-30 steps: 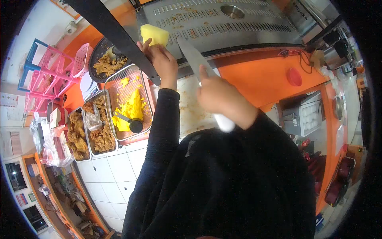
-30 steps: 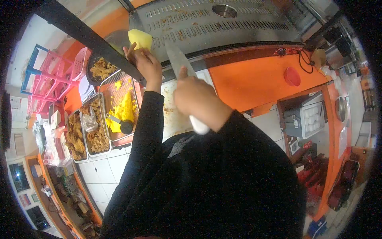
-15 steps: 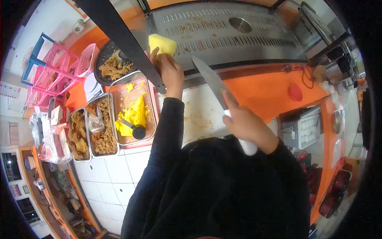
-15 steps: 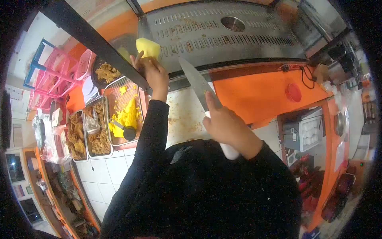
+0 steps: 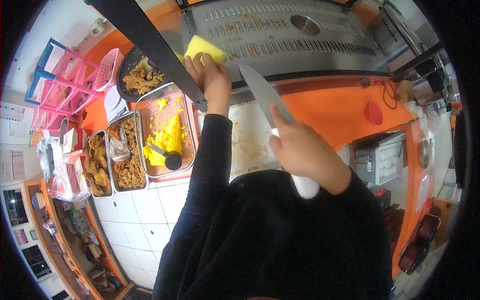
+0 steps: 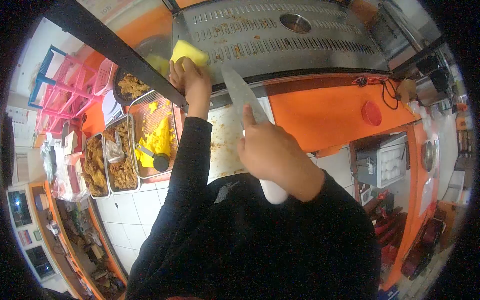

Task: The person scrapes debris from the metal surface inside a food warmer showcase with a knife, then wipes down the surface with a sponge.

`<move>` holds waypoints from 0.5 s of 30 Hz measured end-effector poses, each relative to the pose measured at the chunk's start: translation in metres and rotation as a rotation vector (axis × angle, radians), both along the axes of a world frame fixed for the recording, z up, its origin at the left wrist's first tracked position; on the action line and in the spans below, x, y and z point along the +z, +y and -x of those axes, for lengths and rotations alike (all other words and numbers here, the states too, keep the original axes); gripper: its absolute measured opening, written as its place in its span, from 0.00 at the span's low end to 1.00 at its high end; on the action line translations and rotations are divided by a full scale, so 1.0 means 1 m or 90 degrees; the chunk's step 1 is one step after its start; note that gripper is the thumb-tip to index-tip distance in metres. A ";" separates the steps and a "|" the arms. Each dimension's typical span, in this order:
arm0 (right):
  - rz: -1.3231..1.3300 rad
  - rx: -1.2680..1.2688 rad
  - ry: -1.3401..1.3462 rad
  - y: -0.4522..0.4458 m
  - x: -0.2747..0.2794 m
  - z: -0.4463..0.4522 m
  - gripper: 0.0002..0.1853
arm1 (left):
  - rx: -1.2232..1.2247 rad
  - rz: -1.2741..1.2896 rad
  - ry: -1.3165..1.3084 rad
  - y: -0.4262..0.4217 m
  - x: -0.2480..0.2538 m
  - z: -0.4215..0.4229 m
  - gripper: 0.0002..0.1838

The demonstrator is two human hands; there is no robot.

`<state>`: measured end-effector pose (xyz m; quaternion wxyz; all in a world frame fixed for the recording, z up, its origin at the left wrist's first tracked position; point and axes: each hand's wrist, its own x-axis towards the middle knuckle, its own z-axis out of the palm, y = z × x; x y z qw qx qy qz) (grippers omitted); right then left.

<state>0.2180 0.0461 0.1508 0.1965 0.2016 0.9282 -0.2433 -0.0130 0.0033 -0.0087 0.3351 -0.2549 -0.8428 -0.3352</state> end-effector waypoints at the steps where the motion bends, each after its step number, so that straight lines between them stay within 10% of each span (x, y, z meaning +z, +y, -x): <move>1: -0.005 0.005 -0.003 -0.003 0.001 -0.002 0.37 | 0.001 -0.005 0.004 -0.001 0.001 -0.002 0.17; 15: 0.001 -0.013 0.014 -0.003 -0.002 0.005 0.36 | 0.015 -0.003 0.026 -0.002 -0.012 0.006 0.19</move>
